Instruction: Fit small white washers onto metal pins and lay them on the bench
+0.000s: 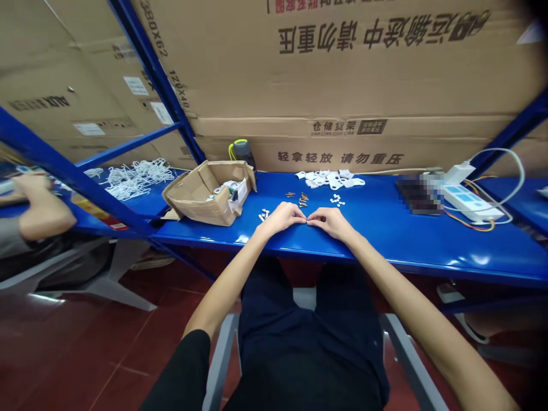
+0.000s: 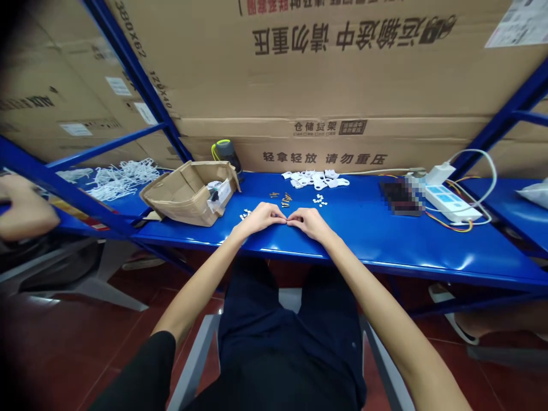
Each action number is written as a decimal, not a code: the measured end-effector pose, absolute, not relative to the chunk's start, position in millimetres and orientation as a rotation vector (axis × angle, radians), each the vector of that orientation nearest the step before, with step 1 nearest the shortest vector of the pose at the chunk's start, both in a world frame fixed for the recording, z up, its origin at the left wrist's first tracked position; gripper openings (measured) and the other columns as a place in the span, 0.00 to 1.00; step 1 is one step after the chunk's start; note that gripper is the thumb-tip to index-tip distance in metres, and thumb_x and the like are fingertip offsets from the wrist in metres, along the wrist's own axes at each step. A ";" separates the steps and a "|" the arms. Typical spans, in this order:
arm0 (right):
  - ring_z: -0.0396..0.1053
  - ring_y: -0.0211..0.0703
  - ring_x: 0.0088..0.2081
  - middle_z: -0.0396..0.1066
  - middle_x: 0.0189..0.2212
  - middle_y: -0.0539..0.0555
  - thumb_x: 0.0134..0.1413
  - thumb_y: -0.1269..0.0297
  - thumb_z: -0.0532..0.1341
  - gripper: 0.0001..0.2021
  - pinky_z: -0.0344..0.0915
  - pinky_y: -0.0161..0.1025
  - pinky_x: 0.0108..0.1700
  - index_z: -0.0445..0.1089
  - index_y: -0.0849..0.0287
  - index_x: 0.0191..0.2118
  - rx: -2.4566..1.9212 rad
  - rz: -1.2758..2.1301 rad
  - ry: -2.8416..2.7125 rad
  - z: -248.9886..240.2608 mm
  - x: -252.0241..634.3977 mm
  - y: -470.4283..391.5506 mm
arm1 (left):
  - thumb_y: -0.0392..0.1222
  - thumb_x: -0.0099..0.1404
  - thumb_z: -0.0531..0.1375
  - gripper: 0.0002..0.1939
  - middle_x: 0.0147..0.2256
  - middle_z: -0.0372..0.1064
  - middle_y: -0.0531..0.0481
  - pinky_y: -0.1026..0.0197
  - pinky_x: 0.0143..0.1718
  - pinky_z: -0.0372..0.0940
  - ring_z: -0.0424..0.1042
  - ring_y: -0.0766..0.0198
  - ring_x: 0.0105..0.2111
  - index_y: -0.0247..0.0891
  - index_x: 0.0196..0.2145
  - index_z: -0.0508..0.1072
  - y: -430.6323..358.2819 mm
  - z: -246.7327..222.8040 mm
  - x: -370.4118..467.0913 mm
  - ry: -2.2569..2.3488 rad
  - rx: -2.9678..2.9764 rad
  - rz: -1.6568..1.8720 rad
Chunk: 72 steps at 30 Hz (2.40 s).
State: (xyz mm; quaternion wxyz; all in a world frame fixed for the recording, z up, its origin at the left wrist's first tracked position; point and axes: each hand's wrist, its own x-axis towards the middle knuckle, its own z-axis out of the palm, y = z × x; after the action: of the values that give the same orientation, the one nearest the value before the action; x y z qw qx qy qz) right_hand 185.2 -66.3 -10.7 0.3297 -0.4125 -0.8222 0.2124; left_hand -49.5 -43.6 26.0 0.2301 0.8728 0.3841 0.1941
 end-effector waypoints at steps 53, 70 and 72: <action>0.74 0.56 0.48 0.79 0.42 0.61 0.65 0.69 0.56 0.13 0.67 0.46 0.48 0.75 0.59 0.50 -1.721 0.068 -1.874 -13.7 199.9 -54.3 | 0.49 0.71 0.67 0.11 0.43 0.82 0.47 0.58 0.44 0.66 0.77 0.52 0.47 0.45 0.46 0.86 -53.4 47.5 -119.2 1.808 2.593 0.340; 0.73 0.48 0.41 0.76 0.37 0.54 0.69 0.64 0.59 0.10 0.65 0.42 0.45 0.75 0.56 0.50 -1.321 0.186 -2.128 -11.7 196.0 -60.9 | 0.50 0.73 0.65 0.12 0.42 0.83 0.46 0.57 0.44 0.66 0.78 0.53 0.45 0.41 0.39 0.85 -59.8 39.2 -36.7 1.620 2.647 0.385; 0.72 0.47 0.40 0.75 0.37 0.53 0.70 0.62 0.59 0.10 0.65 0.40 0.44 0.76 0.55 0.50 -1.246 0.224 -2.178 -9.9 195.0 -64.3 | 0.53 0.74 0.64 0.15 0.41 0.83 0.45 0.57 0.45 0.67 0.78 0.52 0.45 0.41 0.38 0.86 -60.6 38.0 -25.9 1.605 2.607 0.412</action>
State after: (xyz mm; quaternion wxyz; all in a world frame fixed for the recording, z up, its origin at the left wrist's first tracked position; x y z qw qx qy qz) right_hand 195.0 -64.3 -9.9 0.3063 -0.4707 -0.8231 0.0846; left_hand -25.9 -60.6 38.0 0.0264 0.8437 0.5194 0.1334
